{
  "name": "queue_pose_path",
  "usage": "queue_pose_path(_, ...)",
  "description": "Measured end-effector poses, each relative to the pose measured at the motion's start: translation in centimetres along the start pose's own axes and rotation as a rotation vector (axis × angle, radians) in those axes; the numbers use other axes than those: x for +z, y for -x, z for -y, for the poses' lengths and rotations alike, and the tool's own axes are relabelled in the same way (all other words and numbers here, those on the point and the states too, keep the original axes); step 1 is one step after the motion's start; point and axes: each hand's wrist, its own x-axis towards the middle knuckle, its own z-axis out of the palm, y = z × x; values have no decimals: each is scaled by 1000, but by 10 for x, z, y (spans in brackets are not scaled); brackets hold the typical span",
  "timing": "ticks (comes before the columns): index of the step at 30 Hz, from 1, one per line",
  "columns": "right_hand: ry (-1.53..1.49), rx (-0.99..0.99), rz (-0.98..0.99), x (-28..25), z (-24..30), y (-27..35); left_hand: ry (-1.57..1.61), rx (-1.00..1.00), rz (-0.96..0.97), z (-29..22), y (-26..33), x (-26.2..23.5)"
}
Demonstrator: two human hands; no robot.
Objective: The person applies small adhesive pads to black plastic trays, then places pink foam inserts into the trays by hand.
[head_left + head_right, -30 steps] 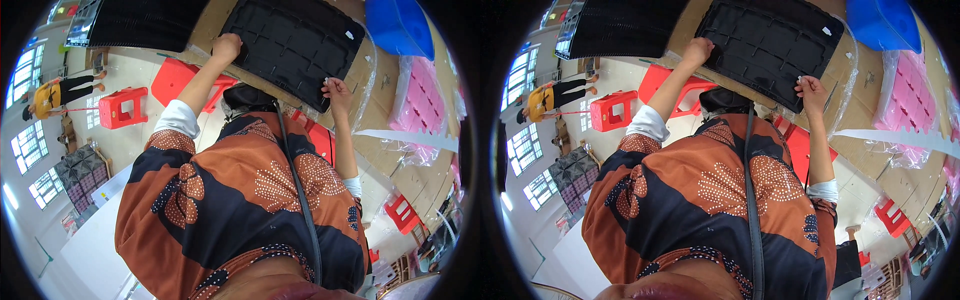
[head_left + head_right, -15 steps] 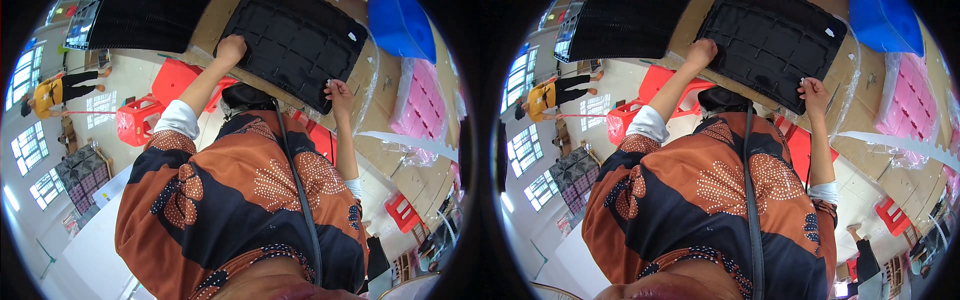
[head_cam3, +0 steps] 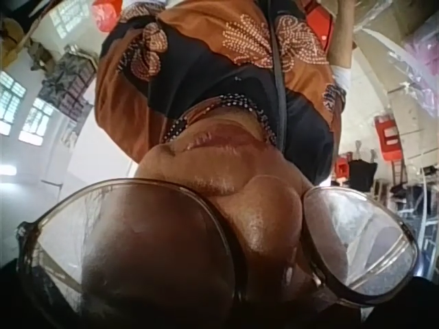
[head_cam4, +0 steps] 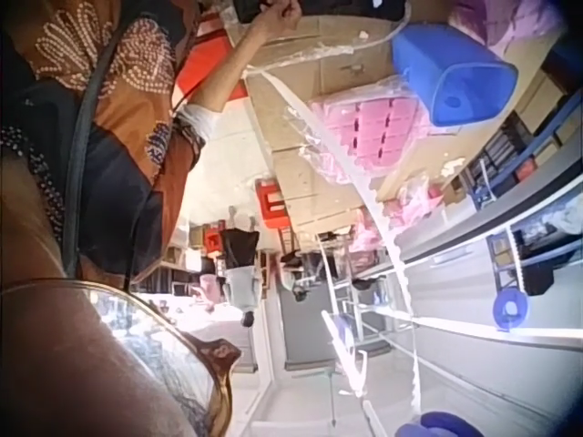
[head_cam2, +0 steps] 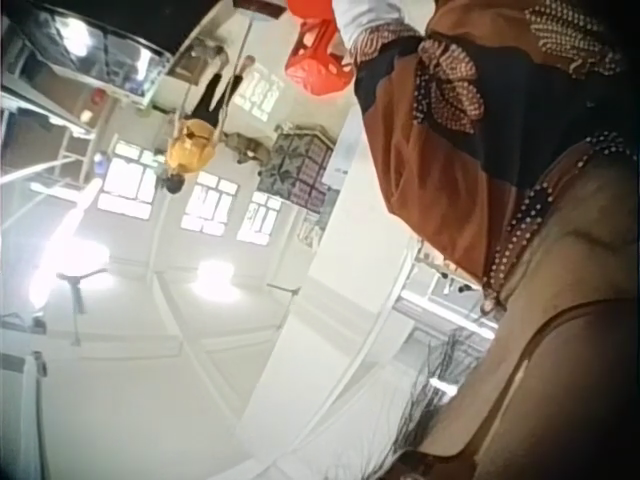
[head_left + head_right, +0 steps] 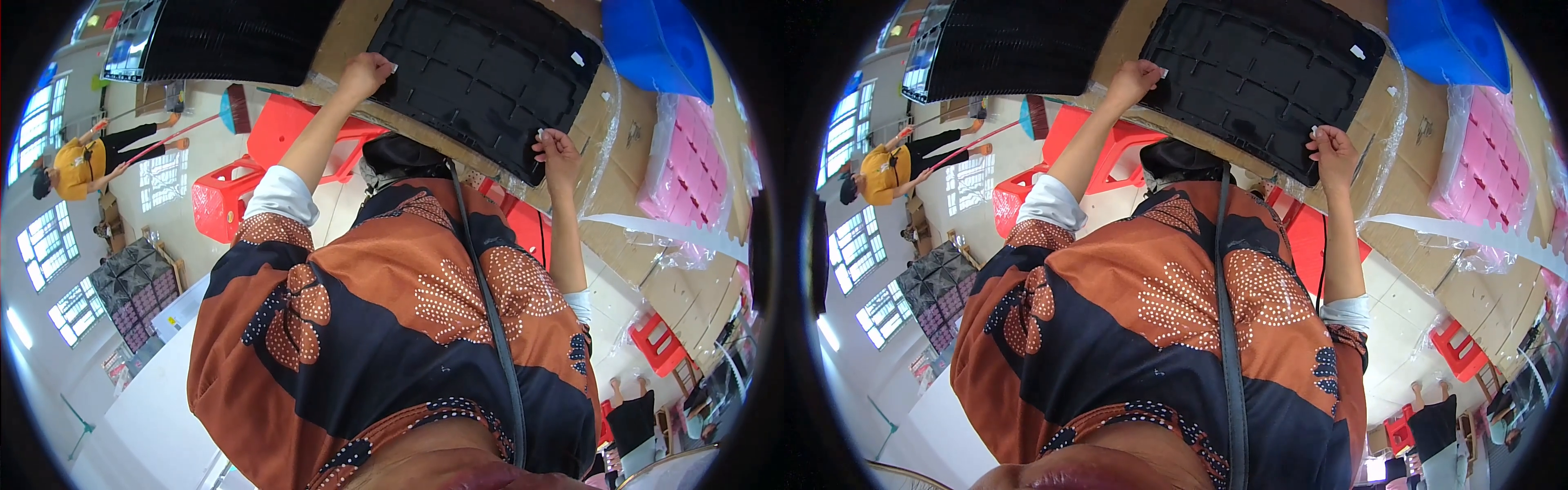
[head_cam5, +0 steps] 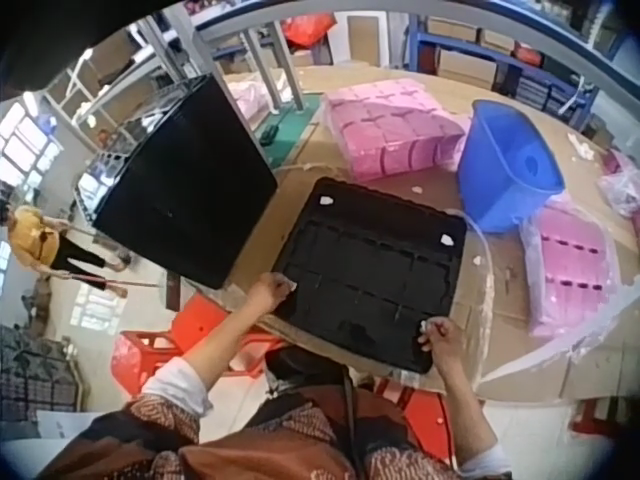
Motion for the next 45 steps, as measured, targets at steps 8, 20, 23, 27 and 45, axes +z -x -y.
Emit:
queue_pose_path(8, 4, 13, -6, -1, -2, -1, -186, 85, -69, 15, -15, 14)
queue_pose_path(20, 20, 17, -15, 0, 1, 0, -442, 46, -250, 2, -2, -8)
queue_pose_path(23, -67, 73, -7, 9, 15, 3, -192, 27, -180, 2, 0, -19)
queue_pose_path(27, -277, 149, 254, 57, 61, 5, 464, 92, 96, -40, 12, -10)
queue_pose_path(45, -341, 101, 231, 99, 73, -32, 234, 322, 615, -111, -35, 10)
